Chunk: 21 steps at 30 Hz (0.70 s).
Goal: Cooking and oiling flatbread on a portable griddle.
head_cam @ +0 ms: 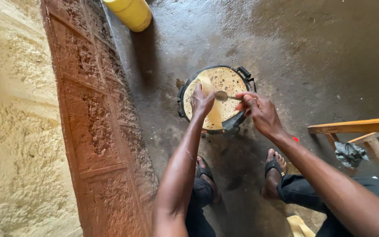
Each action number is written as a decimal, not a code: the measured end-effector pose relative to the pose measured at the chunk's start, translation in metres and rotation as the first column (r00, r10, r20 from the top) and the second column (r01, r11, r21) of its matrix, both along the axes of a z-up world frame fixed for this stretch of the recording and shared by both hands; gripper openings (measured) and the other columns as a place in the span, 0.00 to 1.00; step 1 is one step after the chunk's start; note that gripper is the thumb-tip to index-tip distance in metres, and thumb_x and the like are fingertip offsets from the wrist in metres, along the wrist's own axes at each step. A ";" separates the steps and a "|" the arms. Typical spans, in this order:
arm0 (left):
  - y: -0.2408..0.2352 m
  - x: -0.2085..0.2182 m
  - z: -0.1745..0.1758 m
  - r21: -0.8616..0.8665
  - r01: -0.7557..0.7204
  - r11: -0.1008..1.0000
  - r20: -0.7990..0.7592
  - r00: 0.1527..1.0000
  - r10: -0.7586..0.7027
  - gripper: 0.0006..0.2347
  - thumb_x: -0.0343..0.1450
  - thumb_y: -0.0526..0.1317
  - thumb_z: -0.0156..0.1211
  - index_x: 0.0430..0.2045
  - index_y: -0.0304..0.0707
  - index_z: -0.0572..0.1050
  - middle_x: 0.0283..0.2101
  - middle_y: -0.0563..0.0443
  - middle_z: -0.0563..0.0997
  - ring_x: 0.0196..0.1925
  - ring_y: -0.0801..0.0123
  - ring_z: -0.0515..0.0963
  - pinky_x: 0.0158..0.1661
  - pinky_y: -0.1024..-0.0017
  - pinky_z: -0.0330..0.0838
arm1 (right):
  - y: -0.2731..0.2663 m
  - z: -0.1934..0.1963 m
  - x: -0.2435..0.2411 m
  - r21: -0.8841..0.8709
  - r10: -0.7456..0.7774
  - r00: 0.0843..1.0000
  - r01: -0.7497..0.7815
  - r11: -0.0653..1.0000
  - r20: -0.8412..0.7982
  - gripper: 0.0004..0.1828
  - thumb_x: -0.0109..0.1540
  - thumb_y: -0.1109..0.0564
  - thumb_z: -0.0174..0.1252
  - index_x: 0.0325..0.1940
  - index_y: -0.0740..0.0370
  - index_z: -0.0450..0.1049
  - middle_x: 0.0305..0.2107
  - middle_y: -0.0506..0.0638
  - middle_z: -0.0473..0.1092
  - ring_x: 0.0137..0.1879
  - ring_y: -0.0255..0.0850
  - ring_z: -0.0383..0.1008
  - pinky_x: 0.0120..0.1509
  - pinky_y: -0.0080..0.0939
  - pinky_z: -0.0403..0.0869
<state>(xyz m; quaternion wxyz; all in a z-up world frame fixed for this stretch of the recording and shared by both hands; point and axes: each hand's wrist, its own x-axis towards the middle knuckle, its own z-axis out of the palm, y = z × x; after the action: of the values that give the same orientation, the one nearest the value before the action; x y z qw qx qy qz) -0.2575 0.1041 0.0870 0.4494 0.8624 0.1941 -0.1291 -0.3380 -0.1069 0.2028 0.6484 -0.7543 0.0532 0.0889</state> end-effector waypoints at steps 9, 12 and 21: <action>0.012 -0.015 0.127 -0.349 0.032 0.937 0.386 0.916 0.112 0.14 0.71 0.39 0.65 0.50 0.37 0.79 0.42 0.38 0.85 0.47 0.54 0.84 0.48 0.54 0.79 | -0.035 -0.025 0.011 0.031 -0.081 0.994 0.084 0.996 -0.077 0.18 0.78 0.52 0.45 0.59 0.62 0.79 0.33 0.61 0.81 0.39 0.44 0.83 0.40 0.40 0.82; 0.026 -0.029 0.152 -0.527 0.002 0.850 0.387 0.891 0.238 0.14 0.71 0.35 0.67 0.50 0.32 0.78 0.41 0.43 0.82 0.43 0.63 0.79 0.46 0.61 0.79 | -0.037 -0.044 0.014 0.085 -0.095 0.991 0.104 0.991 -0.099 0.18 0.78 0.51 0.45 0.60 0.61 0.78 0.33 0.58 0.80 0.39 0.41 0.83 0.39 0.37 0.82; 0.070 -0.040 -0.008 0.188 0.004 0.982 0.274 0.960 -0.056 0.27 0.70 0.48 0.72 0.62 0.38 0.71 0.54 0.32 0.80 0.57 0.38 0.83 0.57 0.48 0.78 | -0.051 -0.094 0.027 0.195 -0.146 0.968 0.186 0.963 -0.205 0.21 0.80 0.51 0.38 0.64 0.59 0.75 0.36 0.53 0.81 0.39 0.36 0.83 0.40 0.35 0.82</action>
<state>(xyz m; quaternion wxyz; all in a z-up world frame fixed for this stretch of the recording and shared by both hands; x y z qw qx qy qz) -0.2978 0.1744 0.0790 0.3880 0.9129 0.1270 0.0051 -0.3111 -0.1576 0.1085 0.7226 -0.6615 0.1678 0.1100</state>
